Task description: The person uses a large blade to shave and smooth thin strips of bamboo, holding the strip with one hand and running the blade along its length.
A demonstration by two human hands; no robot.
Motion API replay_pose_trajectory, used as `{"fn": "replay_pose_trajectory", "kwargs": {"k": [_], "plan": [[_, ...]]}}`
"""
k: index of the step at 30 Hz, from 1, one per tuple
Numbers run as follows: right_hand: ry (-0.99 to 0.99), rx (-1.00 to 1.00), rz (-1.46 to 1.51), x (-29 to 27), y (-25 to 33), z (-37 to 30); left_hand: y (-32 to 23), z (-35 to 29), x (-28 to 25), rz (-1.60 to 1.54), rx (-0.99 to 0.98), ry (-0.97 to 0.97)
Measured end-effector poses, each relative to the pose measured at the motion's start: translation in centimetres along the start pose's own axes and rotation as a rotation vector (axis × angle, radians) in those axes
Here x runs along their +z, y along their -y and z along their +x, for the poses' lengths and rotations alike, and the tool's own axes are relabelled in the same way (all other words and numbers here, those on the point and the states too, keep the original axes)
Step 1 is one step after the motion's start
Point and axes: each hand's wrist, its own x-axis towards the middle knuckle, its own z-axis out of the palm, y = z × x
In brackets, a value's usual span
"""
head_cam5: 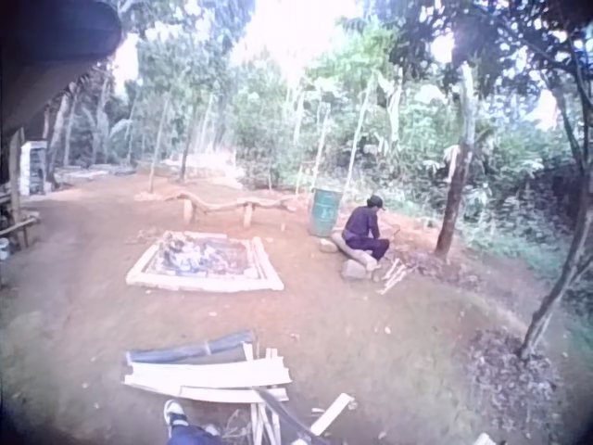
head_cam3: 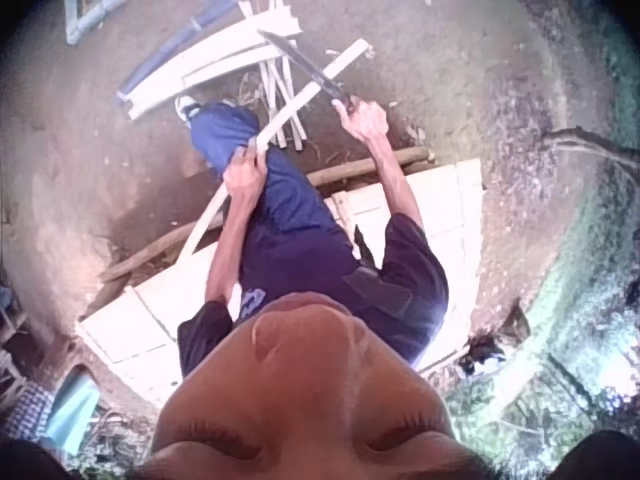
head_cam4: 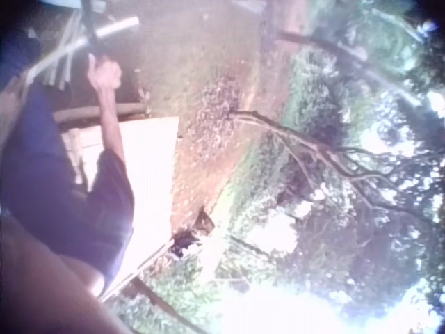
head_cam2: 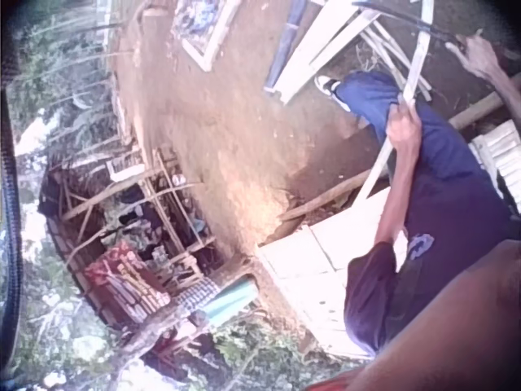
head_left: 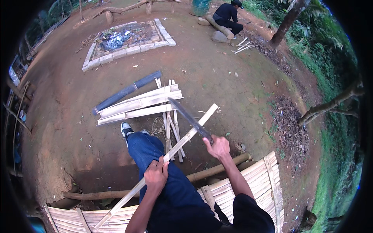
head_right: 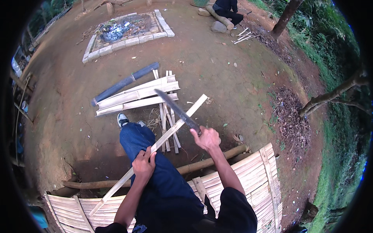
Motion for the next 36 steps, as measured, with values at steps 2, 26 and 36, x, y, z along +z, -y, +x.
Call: {"fn": "replay_pose_trajectory", "kwargs": {"k": [2,26,36], "plan": [[0.082,-0.186,0.066,0.1,2.2,-2.3,0.0,0.0,0.5,-0.022,-0.025,0.007],[0.024,-0.348,0.028,0.6,0.1,-1.8,0.4,-0.3,0.1,-0.035,-0.044,-0.011],[0.191,-0.273,0.108,0.2,1.2,-3.8,0.2,-0.2,0.0,-0.014,-0.048,0.0]]}}
